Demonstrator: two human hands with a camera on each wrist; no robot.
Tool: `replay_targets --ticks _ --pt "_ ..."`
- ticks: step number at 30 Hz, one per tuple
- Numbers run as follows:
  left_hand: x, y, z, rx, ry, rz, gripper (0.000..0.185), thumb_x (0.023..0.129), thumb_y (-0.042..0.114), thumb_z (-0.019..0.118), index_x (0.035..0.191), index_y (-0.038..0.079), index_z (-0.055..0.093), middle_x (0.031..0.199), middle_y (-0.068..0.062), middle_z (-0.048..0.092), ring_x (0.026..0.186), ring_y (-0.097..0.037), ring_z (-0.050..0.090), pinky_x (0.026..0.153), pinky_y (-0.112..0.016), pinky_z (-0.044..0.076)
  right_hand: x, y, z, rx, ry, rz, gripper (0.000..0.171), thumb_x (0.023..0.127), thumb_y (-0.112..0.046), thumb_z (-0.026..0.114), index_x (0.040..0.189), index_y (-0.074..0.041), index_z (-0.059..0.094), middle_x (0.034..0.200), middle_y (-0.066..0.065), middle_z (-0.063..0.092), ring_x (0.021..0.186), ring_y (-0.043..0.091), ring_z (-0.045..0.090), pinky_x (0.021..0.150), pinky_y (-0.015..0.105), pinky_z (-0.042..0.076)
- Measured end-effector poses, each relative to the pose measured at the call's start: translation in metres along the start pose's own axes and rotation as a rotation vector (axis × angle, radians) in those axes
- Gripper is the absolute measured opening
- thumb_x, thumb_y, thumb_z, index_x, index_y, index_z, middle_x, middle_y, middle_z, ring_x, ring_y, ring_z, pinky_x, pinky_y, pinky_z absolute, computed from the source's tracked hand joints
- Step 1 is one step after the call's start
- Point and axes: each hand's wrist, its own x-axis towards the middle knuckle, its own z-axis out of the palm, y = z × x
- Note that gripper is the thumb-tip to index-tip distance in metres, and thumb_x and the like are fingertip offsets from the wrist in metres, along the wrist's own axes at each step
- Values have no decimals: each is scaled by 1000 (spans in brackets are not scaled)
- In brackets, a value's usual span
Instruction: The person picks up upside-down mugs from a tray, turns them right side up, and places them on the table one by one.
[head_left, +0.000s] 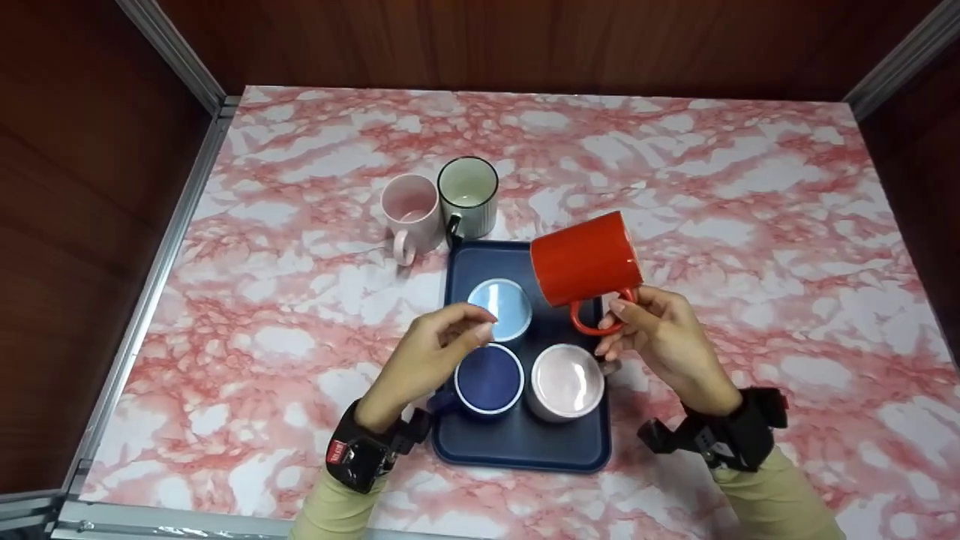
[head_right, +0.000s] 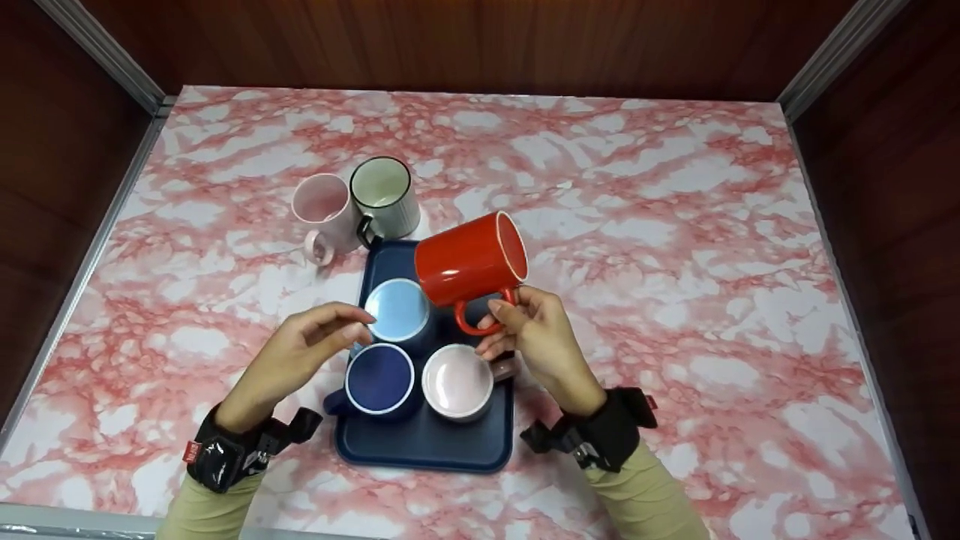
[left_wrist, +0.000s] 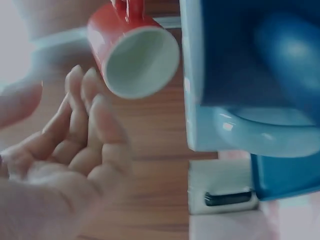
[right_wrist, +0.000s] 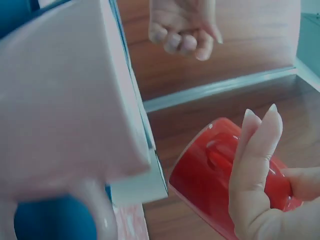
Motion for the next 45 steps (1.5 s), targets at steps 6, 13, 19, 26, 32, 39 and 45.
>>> replay_targets --ticks 6,13,19,26,32,39,45 --pt "2 16 8 135 -157 82 25 91 18 57 107 1 64 101 -6 64 93 -15 58 81 -33 47 0 3 8 86 -22 17 6 91 -2 52 87 2 51 72 12 62 54 23 62 50 30 51" --pt "6 21 20 143 -206 29 32 92 18 56 116 -3 58 102 -10 64 94 -18 60 81 -32 48 -1 8 17 179 -52 -14 6 92 0 49 87 3 50 74 13 63 56 23 63 53 31 52" --pt "12 22 33 87 -171 -53 36 92 17 55 119 -7 54 102 -13 64 92 -19 61 78 -25 48 -5 12 24 256 -144 -82 11 95 2 41 90 4 50 78 13 63 61 22 64 58 29 52" --pt "15 20 46 -269 -93 -161 33 92 8 52 117 -13 50 105 -21 60 95 -31 59 80 -30 49 -7 17 30 291 -221 -116 16 95 5 36 90 3 51 80 12 64 61 21 64 55 27 51" --pt "15 18 55 -719 22 -298 23 92 0 48 110 -14 48 98 -12 61 87 -19 59 79 -32 48 -7 18 32 301 -211 -122 17 95 5 36 89 2 52 79 11 64 61 21 63 55 26 51" --pt "16 19 65 -1046 121 -383 8 93 0 46 95 -1 53 86 -5 60 81 -15 56 74 -30 44 -7 19 36 318 -243 -140 21 95 7 33 90 3 53 79 12 65 60 21 63 54 27 51" --pt "16 18 70 -1164 161 -387 24 95 1 40 80 5 59 84 -3 58 71 -14 52 64 -24 39 -8 21 37 286 -271 -115 19 94 7 35 90 2 53 80 11 65 59 20 63 52 27 51"
